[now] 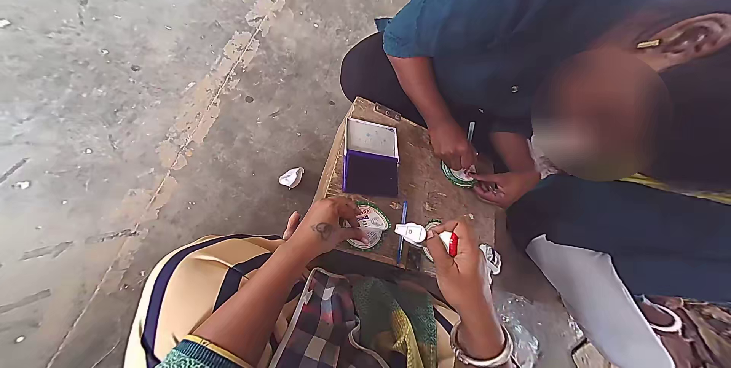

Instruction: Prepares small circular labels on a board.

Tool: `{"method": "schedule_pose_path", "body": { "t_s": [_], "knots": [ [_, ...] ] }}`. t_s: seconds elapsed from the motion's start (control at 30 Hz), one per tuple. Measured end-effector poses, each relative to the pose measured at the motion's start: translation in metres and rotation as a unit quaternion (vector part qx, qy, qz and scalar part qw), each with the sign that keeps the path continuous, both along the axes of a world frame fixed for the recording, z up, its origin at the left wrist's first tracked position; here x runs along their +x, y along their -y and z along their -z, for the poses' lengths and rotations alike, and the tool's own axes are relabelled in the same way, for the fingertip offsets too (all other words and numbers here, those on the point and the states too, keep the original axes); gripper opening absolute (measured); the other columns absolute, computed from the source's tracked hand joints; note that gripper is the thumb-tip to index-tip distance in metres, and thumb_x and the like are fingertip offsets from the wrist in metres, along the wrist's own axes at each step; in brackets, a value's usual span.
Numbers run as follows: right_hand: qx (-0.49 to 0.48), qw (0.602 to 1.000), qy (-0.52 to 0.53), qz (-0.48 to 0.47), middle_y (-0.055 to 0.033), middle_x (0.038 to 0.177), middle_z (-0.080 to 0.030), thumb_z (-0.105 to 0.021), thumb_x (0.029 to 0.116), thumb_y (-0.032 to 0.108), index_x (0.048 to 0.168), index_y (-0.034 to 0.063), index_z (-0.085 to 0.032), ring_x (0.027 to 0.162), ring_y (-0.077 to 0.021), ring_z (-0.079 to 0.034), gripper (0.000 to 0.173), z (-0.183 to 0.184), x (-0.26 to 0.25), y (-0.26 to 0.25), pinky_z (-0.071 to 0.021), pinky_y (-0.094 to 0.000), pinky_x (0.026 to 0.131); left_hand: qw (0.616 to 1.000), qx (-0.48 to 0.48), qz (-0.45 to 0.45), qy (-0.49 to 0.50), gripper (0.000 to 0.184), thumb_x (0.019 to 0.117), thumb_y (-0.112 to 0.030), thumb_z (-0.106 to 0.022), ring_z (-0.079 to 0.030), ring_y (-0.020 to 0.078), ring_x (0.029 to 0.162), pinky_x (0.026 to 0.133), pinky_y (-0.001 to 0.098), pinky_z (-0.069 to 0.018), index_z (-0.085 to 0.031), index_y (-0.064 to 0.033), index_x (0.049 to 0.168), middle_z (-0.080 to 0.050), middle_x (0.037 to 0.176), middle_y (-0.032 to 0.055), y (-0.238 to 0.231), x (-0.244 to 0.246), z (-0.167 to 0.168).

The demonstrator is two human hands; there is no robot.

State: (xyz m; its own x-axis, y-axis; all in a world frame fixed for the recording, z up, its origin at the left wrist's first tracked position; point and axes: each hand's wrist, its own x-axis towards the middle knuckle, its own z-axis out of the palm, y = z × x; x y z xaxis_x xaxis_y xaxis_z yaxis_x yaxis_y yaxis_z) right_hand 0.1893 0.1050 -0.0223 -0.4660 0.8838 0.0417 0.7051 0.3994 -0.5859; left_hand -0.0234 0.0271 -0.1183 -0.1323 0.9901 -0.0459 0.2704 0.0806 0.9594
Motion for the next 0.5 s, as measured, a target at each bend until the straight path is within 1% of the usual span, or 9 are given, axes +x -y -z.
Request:
{"method": "schedule_pose_path", "body": {
  "t_s": [0.07,0.1,0.17,0.2,0.23,0.3,0.33,0.43,0.5],
  "knots": [
    [-0.004,1.0,0.005,-0.023,0.0094,0.07,-0.052,-0.053,0.0979,0.028,0.1,0.0056,-0.062,0.057,0.0066,-0.045,0.024,-0.001,0.001,0.0,-0.0381,-0.0139,0.054,1.0,0.005,-0.014,0.005,0.025,0.0923,-0.023,-0.076,-0.066,0.017,0.091,0.084,0.0365,-0.0522,-0.072,0.0017,0.091,-0.072,0.098,0.0124,0.001,0.0,0.005],
    [-0.004,0.999,0.01,-0.042,0.0084,0.07,-0.053,-0.053,0.0979,0.029,0.1,0.0053,-0.063,0.057,0.0049,-0.046,0.025,0.0,0.002,0.0,-0.0391,-0.0153,0.053,1.0,-0.004,-0.02,-0.001,0.026,0.0968,-0.023,-0.07,-0.065,0.0181,0.087,0.082,0.0376,-0.051,-0.069,0.0027,0.097,-0.07,0.093,0.0125,0.001,0.0,0.004],
    [-0.012,0.995,0.032,-0.09,0.001,0.071,-0.059,-0.056,0.0979,0.029,0.102,0.0026,-0.065,0.058,-0.006,-0.053,0.028,0.006,-0.002,-0.002,-0.0455,-0.0271,0.054,0.999,-0.017,-0.024,-0.021,0.025,0.1031,-0.02,-0.06,-0.066,0.0231,0.088,0.084,0.0415,-0.0526,-0.062,0.005,0.108,-0.067,0.093,0.0159,0.002,-0.001,0.002],
    [-0.019,0.992,0.051,-0.111,-0.0027,0.073,-0.061,-0.056,0.0981,0.029,0.102,0.0022,-0.065,0.059,-0.012,-0.057,0.029,0.01,-0.007,-0.002,-0.0479,-0.0335,0.054,0.999,-0.018,-0.027,-0.03,0.025,0.1042,-0.017,-0.057,-0.067,0.0257,0.09,0.085,0.0433,-0.0532,-0.059,0.0062,0.112,-0.067,0.095,0.0178,0.003,0.0,0.001],
    [-0.013,0.989,0.071,-0.129,-0.0054,0.073,-0.063,-0.057,0.0975,0.028,0.102,0.002,-0.066,0.06,-0.0167,-0.06,0.028,0.014,-0.013,-0.001,-0.0489,-0.0374,0.054,0.999,-0.02,-0.03,-0.033,0.025,0.1048,-0.015,-0.055,-0.068,0.0282,0.094,0.088,0.0453,-0.0532,-0.057,0.007,0.116,-0.067,0.098,0.0196,0.003,0.001,0.0],
    [0.013,0.982,0.1,-0.158,-0.0086,0.074,-0.063,-0.056,0.0966,0.024,0.099,0.0019,-0.066,0.063,-0.0226,-0.062,0.025,0.018,-0.027,-0.002,-0.049,-0.0413,0.055,0.999,-0.016,-0.039,-0.032,0.029,0.1049,-0.011,-0.053,-0.069,0.033,0.101,0.093,0.0495,-0.0528,-0.054,0.0079,0.127,-0.069,0.106,0.0228,0.003,0.001,0.001],
    [0.023,0.979,0.111,-0.17,-0.0101,0.075,-0.064,-0.056,0.0966,0.023,0.099,0.0011,-0.066,0.064,-0.025,-0.063,0.024,0.017,-0.033,-0.002,-0.0496,-0.0431,0.055,0.998,-0.011,-0.044,-0.035,0.033,0.1052,-0.01,-0.052,-0.07,0.0349,0.1,0.092,0.0515,-0.0532,-0.051,0.0066,0.133,-0.069,0.105,0.0233,0.004,0.002,0.002],
    [0.033,0.969,0.148,-0.194,-0.0161,0.077,-0.067,-0.06,0.0952,0.017,0.097,-0.0024,-0.067,0.07,-0.0335,-0.068,0.021,0.021,-0.052,-0.003,-0.0519,-0.0502,0.059,0.998,0.003,-0.056,-0.043,0.048,0.105,-0.009,-0.052,-0.071,0.0355,0.091,0.086,0.0523,-0.0552,-0.041,-0.0026,0.151,-0.071,0.098,0.0218,0.004,0.005,0.005],
    [0.025,0.963,0.177,-0.2,-0.0186,0.08,-0.067,-0.061,0.0946,0.014,0.095,-0.0032,-0.066,0.074,-0.0365,-0.069,0.018,0.029,-0.06,0.002,-0.0524,-0.0512,0.061,0.998,0.005,-0.052,-0.047,0.053,0.1043,-0.006,-0.052,-0.07,0.0365,0.091,0.085,0.0532,-0.0547,-0.037,-0.0065,0.155,-0.071,0.1,0.0225,0.004,0.005,0.003]
  ]
}}
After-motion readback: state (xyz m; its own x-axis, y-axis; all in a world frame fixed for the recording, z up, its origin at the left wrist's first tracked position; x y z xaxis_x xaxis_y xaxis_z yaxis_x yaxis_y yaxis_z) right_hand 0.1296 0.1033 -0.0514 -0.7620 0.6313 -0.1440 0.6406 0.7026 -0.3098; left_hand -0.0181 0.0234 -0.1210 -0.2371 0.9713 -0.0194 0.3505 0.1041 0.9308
